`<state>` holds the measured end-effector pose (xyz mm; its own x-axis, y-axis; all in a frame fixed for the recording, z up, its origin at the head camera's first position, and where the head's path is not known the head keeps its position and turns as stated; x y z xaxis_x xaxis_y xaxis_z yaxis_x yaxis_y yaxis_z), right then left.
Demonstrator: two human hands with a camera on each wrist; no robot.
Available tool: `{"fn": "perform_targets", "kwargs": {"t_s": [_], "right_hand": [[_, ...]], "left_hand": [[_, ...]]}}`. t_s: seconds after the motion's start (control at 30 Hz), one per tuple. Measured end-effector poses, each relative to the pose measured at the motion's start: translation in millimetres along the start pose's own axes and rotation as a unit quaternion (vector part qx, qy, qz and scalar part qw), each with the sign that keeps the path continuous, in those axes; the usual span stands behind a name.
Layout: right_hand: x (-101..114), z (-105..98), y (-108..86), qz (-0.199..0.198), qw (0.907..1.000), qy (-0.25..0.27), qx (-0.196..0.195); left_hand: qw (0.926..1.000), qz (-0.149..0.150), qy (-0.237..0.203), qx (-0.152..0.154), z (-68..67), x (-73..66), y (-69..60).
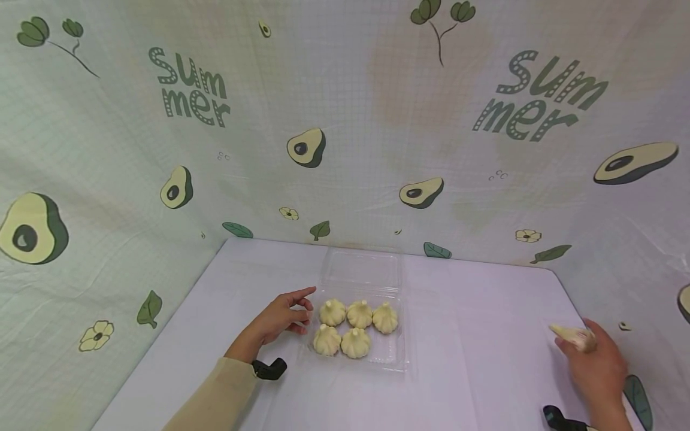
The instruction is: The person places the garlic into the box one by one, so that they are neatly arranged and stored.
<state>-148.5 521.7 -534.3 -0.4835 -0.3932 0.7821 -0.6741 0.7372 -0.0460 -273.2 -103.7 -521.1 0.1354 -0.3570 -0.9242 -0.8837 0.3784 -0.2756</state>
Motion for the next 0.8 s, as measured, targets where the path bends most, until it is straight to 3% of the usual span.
{"fn": "perform_targets", "kwargs": {"t_s": [0.2, 0.8], "right_hand": [[2, 7, 0.3, 0.009, 0.9998, -0.008, 0.017], [16, 25, -3.9, -0.065, 0.9976, 0.004, 0.024]], "left_hand": [[1.0, 0.0, -0.004, -0.001, -0.2, 0.7, 0.2], [0.9999, 0.003, -0.01, 0.0, -0.4, 2.3, 0.4]]}}
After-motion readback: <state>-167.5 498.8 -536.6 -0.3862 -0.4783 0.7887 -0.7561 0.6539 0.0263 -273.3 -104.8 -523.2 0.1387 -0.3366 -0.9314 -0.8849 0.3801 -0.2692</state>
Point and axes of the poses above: each hand's wrist, its own y-axis towards the middle knuckle, its own z-axis out of the palm, x = y × z, the point moved 6 cm from there along y, towards the middle knuckle, and after that the axes turned 10 degrees about y, right-handed, at the moved point
